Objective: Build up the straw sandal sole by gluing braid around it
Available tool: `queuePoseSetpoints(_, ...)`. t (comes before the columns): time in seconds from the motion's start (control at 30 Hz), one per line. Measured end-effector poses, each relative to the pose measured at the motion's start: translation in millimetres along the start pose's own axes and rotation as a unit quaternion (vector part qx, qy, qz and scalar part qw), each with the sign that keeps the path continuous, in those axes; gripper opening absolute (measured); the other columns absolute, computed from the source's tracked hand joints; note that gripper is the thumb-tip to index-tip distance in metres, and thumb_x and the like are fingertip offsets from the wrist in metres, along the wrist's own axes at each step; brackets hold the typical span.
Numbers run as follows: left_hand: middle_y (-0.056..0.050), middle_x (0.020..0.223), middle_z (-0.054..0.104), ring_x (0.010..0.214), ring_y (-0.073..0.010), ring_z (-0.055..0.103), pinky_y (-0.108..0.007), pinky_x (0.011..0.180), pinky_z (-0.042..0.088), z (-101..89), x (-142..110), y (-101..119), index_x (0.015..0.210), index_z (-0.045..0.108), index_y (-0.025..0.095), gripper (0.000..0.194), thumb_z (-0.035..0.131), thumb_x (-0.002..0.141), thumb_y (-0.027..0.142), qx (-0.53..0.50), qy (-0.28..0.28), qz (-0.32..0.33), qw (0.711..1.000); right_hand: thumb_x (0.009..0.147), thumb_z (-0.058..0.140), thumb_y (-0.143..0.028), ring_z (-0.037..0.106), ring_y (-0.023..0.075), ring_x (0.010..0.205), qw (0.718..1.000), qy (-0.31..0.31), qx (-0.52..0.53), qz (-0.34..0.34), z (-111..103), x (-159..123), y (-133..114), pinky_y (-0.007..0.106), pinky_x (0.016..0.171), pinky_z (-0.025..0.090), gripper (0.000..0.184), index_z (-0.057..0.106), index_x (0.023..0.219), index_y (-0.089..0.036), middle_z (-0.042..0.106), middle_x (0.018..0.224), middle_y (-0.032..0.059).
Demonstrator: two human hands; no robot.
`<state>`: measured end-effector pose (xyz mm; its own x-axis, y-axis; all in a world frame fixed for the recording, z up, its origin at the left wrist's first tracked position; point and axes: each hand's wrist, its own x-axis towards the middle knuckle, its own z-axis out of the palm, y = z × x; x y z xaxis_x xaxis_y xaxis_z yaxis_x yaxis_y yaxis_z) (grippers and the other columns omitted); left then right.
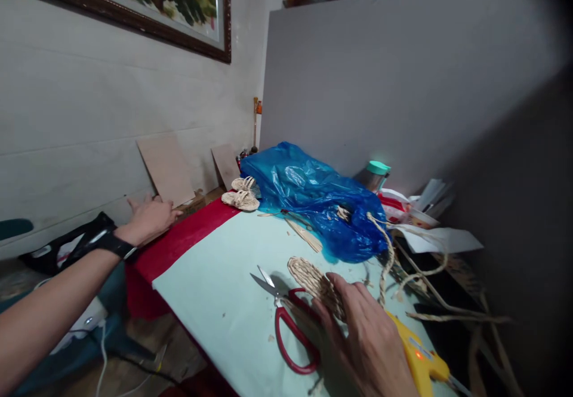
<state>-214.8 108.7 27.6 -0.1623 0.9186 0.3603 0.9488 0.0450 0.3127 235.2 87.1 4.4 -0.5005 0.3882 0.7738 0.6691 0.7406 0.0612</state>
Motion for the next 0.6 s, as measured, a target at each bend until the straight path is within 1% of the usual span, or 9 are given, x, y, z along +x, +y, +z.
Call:
queuePoseSetpoints(0.07, -0.011, 0.131, 0.064, 0.11, -0.0266, 0.066, -0.049, 0.092, 0.057, -8.5, -2.2, 26.2, 0.128, 0.062, 0.019, 0.036, 0.064, 0.096, 0.035, -0.039, -0.011, -0.008, 0.999, 0.102, 0.051, -0.034, 0.067, 0.0253, 0.073, 1.0, -0.001, 0.004, 0.017, -1.5, -0.4, -1.4, 0.037, 0.063, 0.058, 0.032, 0.057, 0.118, -0.007, 0.071, 0.085, 0.0124)
queuePoseSetpoints(0.13, -0.011, 0.13, 0.068, 0.115, -0.0291, 0.066, -0.053, 0.097, 0.055, -7.2, -5.9, 65.4, 0.124, 0.066, 0.019, 0.036, 0.062, 0.097, 0.041, -0.109, -0.054, 0.029, 0.992, 0.102, 0.054, -0.035, 0.069, 0.025, 0.079, 0.999, 0.001, 0.009, 0.037, -5.1, -0.6, -3.7, 0.036, 0.068, 0.06, 0.034, 0.055, 0.121, -0.008, 0.072, 0.091, 0.0134)
queuePoseSetpoints(0.17, -0.007, 0.131, 0.07, 0.117, -0.0295, 0.067, -0.05, 0.1, 0.055, -3.4, -8.4, 88.6, 0.124, 0.068, 0.026, 0.036, 0.057, 0.098, 0.047, -0.15, -0.079, 0.058, 0.984, 0.102, 0.055, -0.035, 0.07, 0.0248, 0.082, 0.999, 0.003, 0.013, 0.048, -7.5, -0.2, -5.3, 0.036, 0.072, 0.06, 0.034, 0.054, 0.123, -0.008, 0.073, 0.094, 0.0138)
queuePoseSetpoints(0.2, -0.004, 0.132, 0.071, 0.118, -0.0291, 0.067, -0.046, 0.1, 0.056, 1.9, -11.5, 113.1, 0.126, 0.068, 0.032, 0.038, 0.054, 0.097, 0.052, -0.189, -0.102, 0.089, 0.973, 0.102, 0.054, -0.035, 0.07, 0.0245, 0.085, 0.998, 0.006, 0.018, 0.06, -10.0, 0.6, -6.8, 0.036, 0.074, 0.06, 0.034, 0.053, 0.123, -0.009, 0.073, 0.097, 0.0139)
queuePoseSetpoints(0.27, 0.0, 0.139, 0.068, 0.121, -0.0292, 0.067, -0.04, 0.1, 0.058, 14.2, -18.9, 160.9, 0.137, 0.06, 0.038, 0.055, 0.064, 0.086, 0.06, -0.255, -0.143, 0.146, 0.945, 0.103, 0.053, -0.035, 0.069, 0.0236, 0.087, 0.996, 0.01, 0.03, 0.08, -14.7, 2.9, -9.5, 0.034, 0.076, 0.06, 0.033, 0.052, 0.124, -0.01, 0.073, 0.099, 0.0133)
queuePoseSetpoints(0.33, 0.0, 0.146, 0.062, 0.127, -0.0304, 0.064, -0.039, 0.102, 0.058, 24.7, -25.9, 200.6, 0.146, 0.05, 0.042, 0.075, 0.073, 0.078, 0.062, -0.301, -0.181, 0.199, 0.915, 0.103, 0.052, -0.035, 0.068, 0.0221, 0.085, 0.994, 0.013, 0.047, 0.094, -17.9, 5.0, -10.4, 0.032, 0.073, 0.059, 0.032, 0.051, 0.124, -0.011, 0.073, 0.098, 0.0122)
queuePoseSetpoints(0.37, -0.001, 0.147, 0.061, 0.13, -0.0315, 0.061, -0.04, 0.105, 0.056, 28.3, -28.4, 215.6, 0.146, 0.05, 0.042, 0.076, 0.077, 0.076, 0.059, -0.331, -0.198, 0.226, 0.895, 0.103, 0.053, -0.035, 0.068, 0.0218, 0.084, 0.993, 0.013, 0.056, 0.1, -18.8, 5.6, -10.2, 0.032, 0.073, 0.059, 0.032, 0.051, 0.124, -0.011, 0.072, 0.098, 0.0119)
queuePoseSetpoints(0.47, 0.0, 0.135, 0.069, 0.124, -0.0289, 0.063, -0.039, 0.103, 0.055, 31.3, -30.4, 240.8, 0.134, 0.06, 0.047, 0.056, 0.077, 0.08, 0.054, -0.32, -0.176, 0.303, 0.88, 0.101, 0.056, -0.034, 0.068, 0.0219, 0.086, 0.99, 0.014, 0.083, 0.114, -19.7, 5.4, -8.1, 0.032, 0.075, 0.059, 0.035, 0.049, 0.126, -0.01, 0.071, 0.099, 0.0121)
queuePoseSetpoints(0.6, -0.002, 0.116, 0.073, 0.108, -0.0243, 0.068, -0.035, 0.091, 0.058, 27.3, -27.7, 243.6, 0.123, 0.064, 0.036, 0.031, 0.069, 0.092, 0.04, -0.284, -0.191, 0.355, 0.87, 0.101, 0.057, -0.034, 0.067, 0.0197, 0.089, 0.98, -0.002, 0.138, 0.144, -21.0, 3.8, -6.1, 0.029, 0.076, 0.058, 0.033, 0.048, 0.125, -0.013, 0.069, 0.102, 0.0102)
